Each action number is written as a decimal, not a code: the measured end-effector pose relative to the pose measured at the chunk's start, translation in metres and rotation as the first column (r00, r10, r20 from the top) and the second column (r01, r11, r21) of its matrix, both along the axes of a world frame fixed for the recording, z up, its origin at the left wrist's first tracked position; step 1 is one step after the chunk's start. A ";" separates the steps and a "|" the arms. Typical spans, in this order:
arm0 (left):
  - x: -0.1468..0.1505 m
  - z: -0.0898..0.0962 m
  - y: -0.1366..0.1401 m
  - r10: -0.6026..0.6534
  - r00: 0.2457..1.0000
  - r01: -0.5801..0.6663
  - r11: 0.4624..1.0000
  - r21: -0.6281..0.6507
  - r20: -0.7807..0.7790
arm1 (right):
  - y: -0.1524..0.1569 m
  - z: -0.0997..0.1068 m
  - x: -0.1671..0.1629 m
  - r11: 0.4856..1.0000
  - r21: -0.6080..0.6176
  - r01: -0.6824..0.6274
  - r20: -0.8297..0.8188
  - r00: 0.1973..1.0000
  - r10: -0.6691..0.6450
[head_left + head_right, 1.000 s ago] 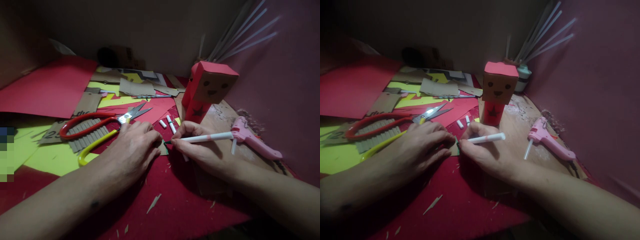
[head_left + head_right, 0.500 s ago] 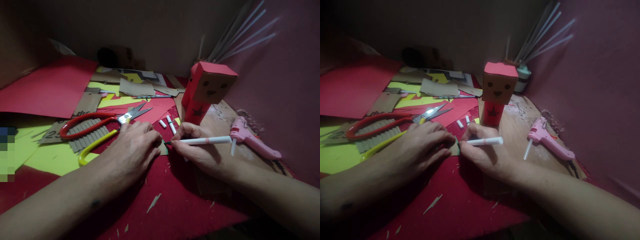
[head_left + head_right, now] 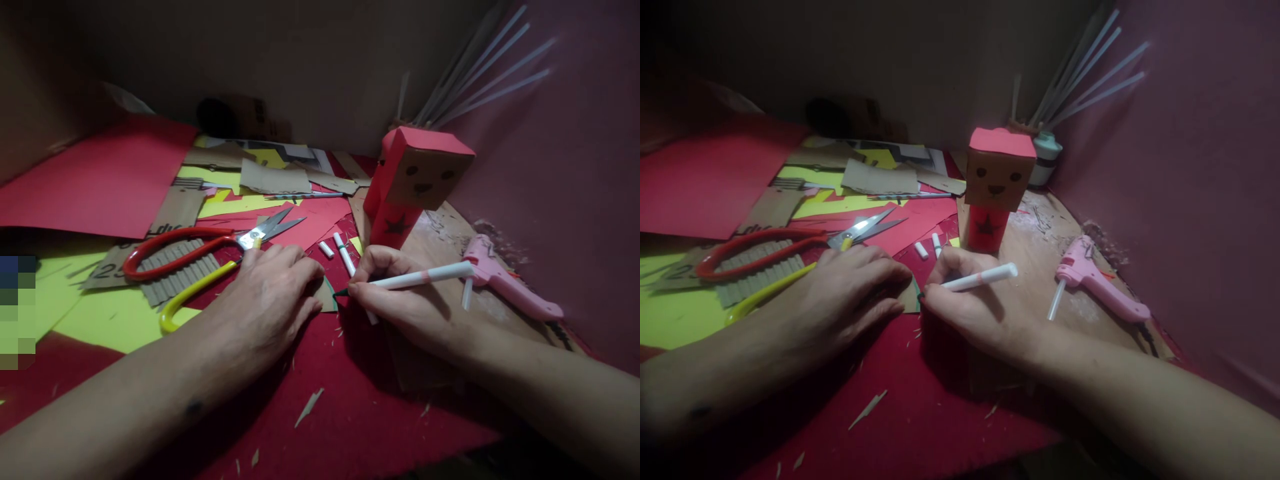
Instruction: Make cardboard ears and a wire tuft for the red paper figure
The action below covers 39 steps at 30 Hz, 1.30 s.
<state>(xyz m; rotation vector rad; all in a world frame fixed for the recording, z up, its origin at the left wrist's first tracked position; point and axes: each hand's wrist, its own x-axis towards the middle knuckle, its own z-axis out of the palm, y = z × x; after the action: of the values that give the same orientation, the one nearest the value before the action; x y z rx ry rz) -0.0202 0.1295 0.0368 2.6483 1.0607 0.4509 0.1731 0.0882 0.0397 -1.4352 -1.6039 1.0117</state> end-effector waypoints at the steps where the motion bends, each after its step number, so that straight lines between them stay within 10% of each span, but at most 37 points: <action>1: 0.000 0.000 0.000 -0.004 1.000 0.004 1.000 0.004 0.005 | 0.000 0.000 0.000 1.000 0.005 0.002 -0.004 1.000 -0.002; 21: -0.001 -0.003 0.001 -0.003 1.000 0.004 0.998 0.059 -0.016 | 0.002 -0.007 -0.003 0.993 0.113 -0.041 0.015 0.999 0.040; 39: 0.000 -0.006 0.001 -0.005 1.000 0.003 0.997 0.080 0.022 | 0.000 -0.001 0.000 0.999 -0.037 -0.005 -0.084 0.996 0.002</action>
<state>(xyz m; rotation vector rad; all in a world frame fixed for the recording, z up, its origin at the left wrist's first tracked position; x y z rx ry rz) -0.0199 0.1303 0.0310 2.7074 1.0518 0.5307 0.1729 0.0881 0.0391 -1.3965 -1.5348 1.0949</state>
